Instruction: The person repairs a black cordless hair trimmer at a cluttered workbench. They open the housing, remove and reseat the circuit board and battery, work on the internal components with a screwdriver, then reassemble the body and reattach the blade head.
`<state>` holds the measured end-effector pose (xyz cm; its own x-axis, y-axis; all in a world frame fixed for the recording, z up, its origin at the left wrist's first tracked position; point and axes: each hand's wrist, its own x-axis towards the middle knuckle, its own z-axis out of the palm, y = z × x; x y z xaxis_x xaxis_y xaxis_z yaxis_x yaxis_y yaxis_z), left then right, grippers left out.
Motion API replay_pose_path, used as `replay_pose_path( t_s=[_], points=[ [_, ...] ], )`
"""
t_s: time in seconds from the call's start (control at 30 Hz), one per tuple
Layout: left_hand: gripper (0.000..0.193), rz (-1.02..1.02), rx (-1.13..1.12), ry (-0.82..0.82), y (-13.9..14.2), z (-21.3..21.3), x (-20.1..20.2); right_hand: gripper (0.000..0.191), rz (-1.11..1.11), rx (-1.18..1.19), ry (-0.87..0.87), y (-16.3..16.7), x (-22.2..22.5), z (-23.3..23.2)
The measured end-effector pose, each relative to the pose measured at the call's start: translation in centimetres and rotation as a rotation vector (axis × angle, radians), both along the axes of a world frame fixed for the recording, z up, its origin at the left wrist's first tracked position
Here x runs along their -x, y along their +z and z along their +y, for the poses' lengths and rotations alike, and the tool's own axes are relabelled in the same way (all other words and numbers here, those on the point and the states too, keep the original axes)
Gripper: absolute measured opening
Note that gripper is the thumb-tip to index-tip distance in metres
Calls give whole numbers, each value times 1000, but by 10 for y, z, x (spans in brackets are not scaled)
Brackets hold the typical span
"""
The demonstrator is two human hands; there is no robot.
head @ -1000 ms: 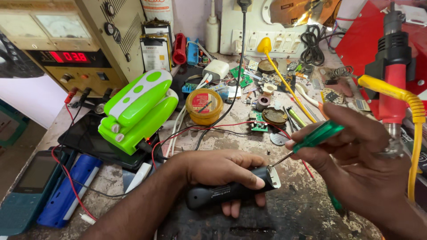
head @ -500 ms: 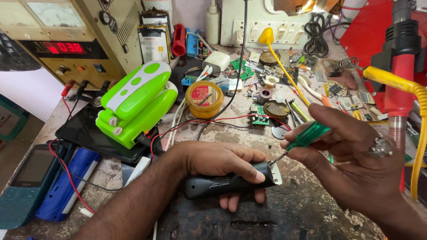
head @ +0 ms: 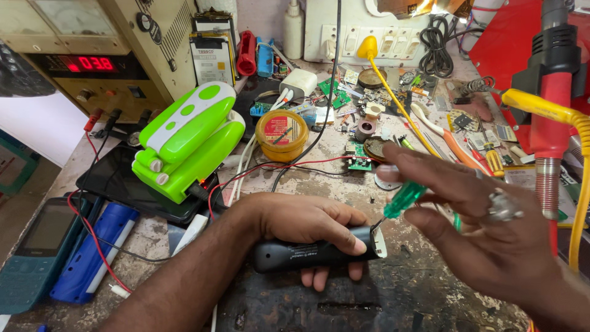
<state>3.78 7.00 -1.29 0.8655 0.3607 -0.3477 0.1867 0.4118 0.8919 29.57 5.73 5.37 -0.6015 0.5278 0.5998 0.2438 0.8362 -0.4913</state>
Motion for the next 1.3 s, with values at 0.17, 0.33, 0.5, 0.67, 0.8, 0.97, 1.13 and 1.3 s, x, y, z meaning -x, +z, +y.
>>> replay_pose_path(
  t_s=[0.17,0.33,0.5,0.67,0.8,0.97,1.13,1.3],
  points=[
    [34,23,17,-9,2,0,-1,55,-138,-249,-218,7,-2,-4],
    [34,66,9,-34,4,0,-3,49,-66,-208,2,12,-1,-1],
    [34,68,-1,-20,7,-1,-3,49,-90,-221,-78,16,-3,-5],
    [32,82,-26,-22,8,-1,-4,55,-106,-40,21,16,-3,-5],
    [32,68,-13,-37,6,-2,-6,57,-99,-46,-4,15,-6,-4],
    [31,62,-14,-43,6,0,-5,57,-219,-5,-63,13,-10,-1],
    [32,90,-12,-36,6,0,-5,52,-98,31,106,12,-8,2],
    [31,72,-12,-53,5,0,-4,59,-142,-162,41,11,-6,0]
  ],
)
